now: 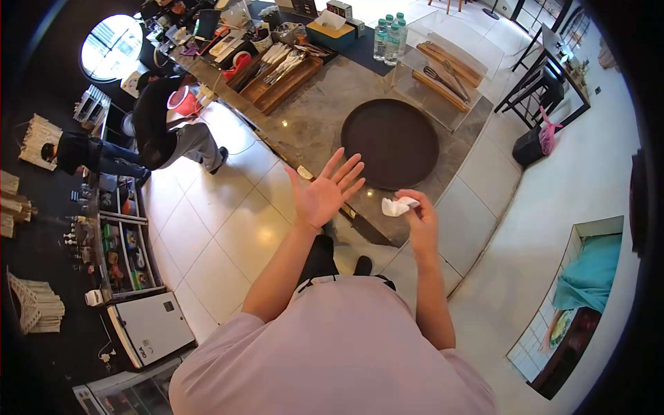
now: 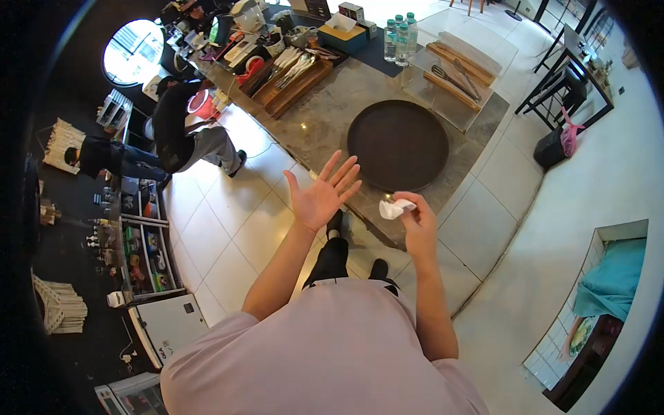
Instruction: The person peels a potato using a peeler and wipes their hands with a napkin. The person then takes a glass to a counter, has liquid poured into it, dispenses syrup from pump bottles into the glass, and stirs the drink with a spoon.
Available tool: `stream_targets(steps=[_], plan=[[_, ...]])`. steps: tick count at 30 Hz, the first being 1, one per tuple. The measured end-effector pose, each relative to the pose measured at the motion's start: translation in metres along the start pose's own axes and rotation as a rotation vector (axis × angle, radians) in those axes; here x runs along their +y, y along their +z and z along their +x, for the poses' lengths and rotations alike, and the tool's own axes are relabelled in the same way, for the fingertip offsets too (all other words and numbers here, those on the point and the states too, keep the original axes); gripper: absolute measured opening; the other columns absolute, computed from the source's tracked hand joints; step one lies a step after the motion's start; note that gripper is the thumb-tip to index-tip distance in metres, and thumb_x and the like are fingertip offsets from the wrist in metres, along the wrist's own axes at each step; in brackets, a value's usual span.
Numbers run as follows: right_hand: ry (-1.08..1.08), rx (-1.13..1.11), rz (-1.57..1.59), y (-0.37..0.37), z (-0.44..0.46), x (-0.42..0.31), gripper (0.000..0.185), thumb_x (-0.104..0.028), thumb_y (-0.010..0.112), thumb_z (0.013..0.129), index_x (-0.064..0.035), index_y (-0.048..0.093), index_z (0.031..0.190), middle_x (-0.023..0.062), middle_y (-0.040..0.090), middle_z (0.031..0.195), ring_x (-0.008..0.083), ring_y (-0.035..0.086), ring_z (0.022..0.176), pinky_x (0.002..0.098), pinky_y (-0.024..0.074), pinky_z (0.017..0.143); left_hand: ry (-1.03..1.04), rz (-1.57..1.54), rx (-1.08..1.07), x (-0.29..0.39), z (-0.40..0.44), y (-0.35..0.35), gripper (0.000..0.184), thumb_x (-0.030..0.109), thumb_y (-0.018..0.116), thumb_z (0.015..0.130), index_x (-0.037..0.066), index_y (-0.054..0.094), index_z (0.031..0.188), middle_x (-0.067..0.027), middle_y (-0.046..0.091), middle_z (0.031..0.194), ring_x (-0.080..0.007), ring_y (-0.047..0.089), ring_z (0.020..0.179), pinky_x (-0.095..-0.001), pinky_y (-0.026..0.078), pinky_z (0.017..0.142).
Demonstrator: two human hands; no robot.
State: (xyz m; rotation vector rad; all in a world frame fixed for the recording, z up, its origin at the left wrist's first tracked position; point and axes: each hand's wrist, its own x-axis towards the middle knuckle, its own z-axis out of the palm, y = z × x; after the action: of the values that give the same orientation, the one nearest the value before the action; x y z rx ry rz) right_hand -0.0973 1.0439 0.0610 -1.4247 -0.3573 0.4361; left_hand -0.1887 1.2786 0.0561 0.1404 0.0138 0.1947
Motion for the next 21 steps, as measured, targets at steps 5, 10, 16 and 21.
stream_targets(steps=[5, 10, 16, 21], plan=[[0.024, 0.075, -0.012, 0.032, 0.062, 0.031, 0.013, -0.007, 0.064, 0.102, -0.0035, 0.069, 0.114, 0.0012, 0.07, 0.107, 0.0082, 0.062, 0.097, 0.0254, 0.049, 0.089, 0.012, -0.106, 0.002, 0.026, 0.026, -0.022, 0.126, 0.094, 0.042, 0.082, 0.003, 0.02, 0.165, -0.0293, 0.018, 0.17, -0.0423, 0.02, 0.158, -0.0555, 0.019, 0.13], [-0.13, 0.067, -0.024, 0.099, 0.098, 0.019, 0.018, 0.0, 0.068, 0.097, -0.0033, 0.069, 0.114, 0.0055, 0.07, 0.111, 0.0134, 0.065, 0.099, 0.0284, 0.0504, 0.093, -0.056, -0.21, 0.058, 0.062, 0.069, -0.046, 0.129, 0.094, 0.042, 0.082, 0.003, 0.006, 0.167, -0.0329, 0.013, 0.169, -0.0467, 0.017, 0.158, -0.0573, 0.02, 0.129], [-0.624, -0.072, -0.748, 0.159, 0.15, 0.036, 0.041, 0.009, 0.069, 0.078, -0.0109, 0.077, 0.113, 0.0082, 0.073, 0.109, 0.0292, 0.063, 0.104, 0.0395, 0.0558, 0.091, -0.126, -0.295, 0.136, 0.103, 0.121, -0.06, 0.134, 0.099, 0.036, 0.079, 0.006, -0.004, 0.168, -0.0311, 0.008, 0.171, -0.044, 0.016, 0.159, -0.0567, 0.022, 0.128], [-0.538, 0.13, -0.623, 0.169, 0.184, 0.064, 0.038, 0.011, 0.064, 0.077, -0.0111, 0.079, 0.105, 0.0076, 0.073, 0.099, 0.0298, 0.063, 0.101, 0.0402, 0.0551, 0.087, -0.236, -0.311, 0.161, 0.127, 0.151, -0.066, 0.135, 0.097, 0.038, 0.08, 0.003, -0.005, 0.167, -0.0312, 0.0, 0.171, -0.046, 0.009, 0.159, -0.0583, 0.02, 0.128]])
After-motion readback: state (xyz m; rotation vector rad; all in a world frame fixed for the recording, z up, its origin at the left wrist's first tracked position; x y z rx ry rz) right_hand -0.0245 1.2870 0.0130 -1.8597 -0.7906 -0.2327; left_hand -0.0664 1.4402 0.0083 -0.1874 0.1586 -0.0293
